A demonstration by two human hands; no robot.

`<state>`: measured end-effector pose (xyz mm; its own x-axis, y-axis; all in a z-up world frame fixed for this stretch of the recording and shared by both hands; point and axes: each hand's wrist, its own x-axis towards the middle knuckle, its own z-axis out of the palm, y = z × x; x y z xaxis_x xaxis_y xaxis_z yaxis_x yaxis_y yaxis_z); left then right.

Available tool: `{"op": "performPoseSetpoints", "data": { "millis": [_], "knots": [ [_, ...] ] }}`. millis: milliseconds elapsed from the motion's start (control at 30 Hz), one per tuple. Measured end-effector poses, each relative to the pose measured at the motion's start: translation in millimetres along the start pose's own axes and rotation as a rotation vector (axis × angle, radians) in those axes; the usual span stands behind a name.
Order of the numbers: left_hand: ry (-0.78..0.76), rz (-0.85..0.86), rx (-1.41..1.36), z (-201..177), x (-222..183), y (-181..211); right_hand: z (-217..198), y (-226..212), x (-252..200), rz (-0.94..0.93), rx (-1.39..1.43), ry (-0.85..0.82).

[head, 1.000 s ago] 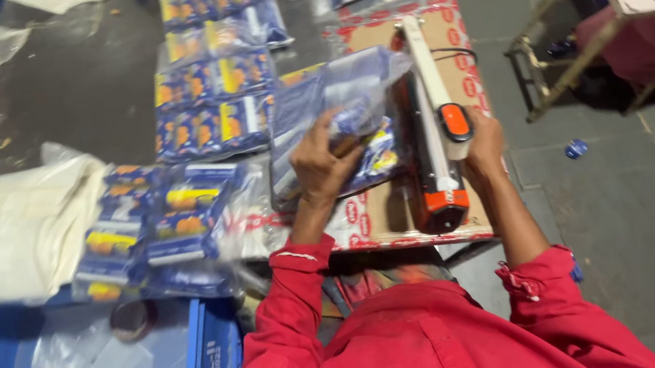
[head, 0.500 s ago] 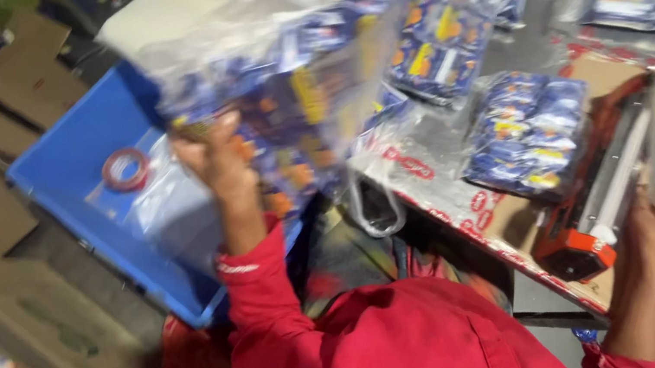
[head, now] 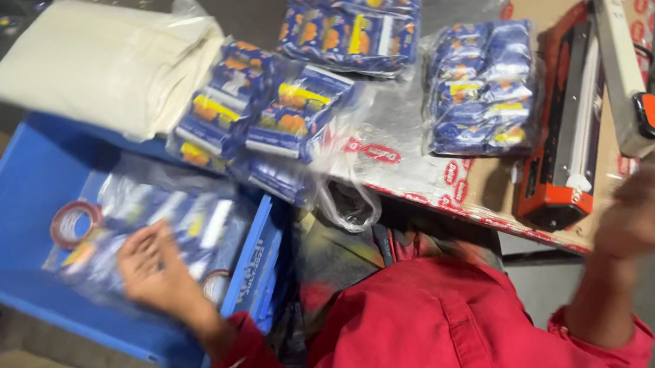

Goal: The person places stacks of packaged food into clear plastic bags and uses a heat sealer to close the bags.

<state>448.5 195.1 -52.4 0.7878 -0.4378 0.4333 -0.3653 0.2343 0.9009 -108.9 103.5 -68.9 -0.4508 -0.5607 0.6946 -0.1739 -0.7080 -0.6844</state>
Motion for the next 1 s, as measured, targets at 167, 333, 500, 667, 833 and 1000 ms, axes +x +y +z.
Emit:
{"op": "performPoseSetpoints", "data": {
  "millis": [167, 333, 500, 667, 833, 1000],
  "knots": [
    [-0.515, -0.014, -0.132, 127.2, 2.9, -0.2, 149.1, -20.4, -6.2, -0.189, -0.464, -0.804],
    [-0.738, 0.182, -0.047, 275.9, 51.1, -33.6, 240.5, 103.1, 42.0, 0.188, -0.377, -0.640],
    [-0.796, 0.308, 0.240, 444.4, 113.4, -141.4, 267.8, 310.3, 80.2, 0.293, -0.593, -0.505],
    [-0.692, 0.005, 0.587, 559.8, 142.4, -214.5, 308.0, 379.3, 121.7, 0.707, -0.109, -0.449],
    [-0.641, -0.219, 0.744, 628.9, 154.0, -233.6, 342.2, 424.1, 148.2, 0.660, -0.934, -0.524],
    [-0.905, -0.426, 0.775, 648.1, 175.6, -239.8, 325.0, 450.9, 144.6, 0.622, -1.034, -0.570]
  ]
}}
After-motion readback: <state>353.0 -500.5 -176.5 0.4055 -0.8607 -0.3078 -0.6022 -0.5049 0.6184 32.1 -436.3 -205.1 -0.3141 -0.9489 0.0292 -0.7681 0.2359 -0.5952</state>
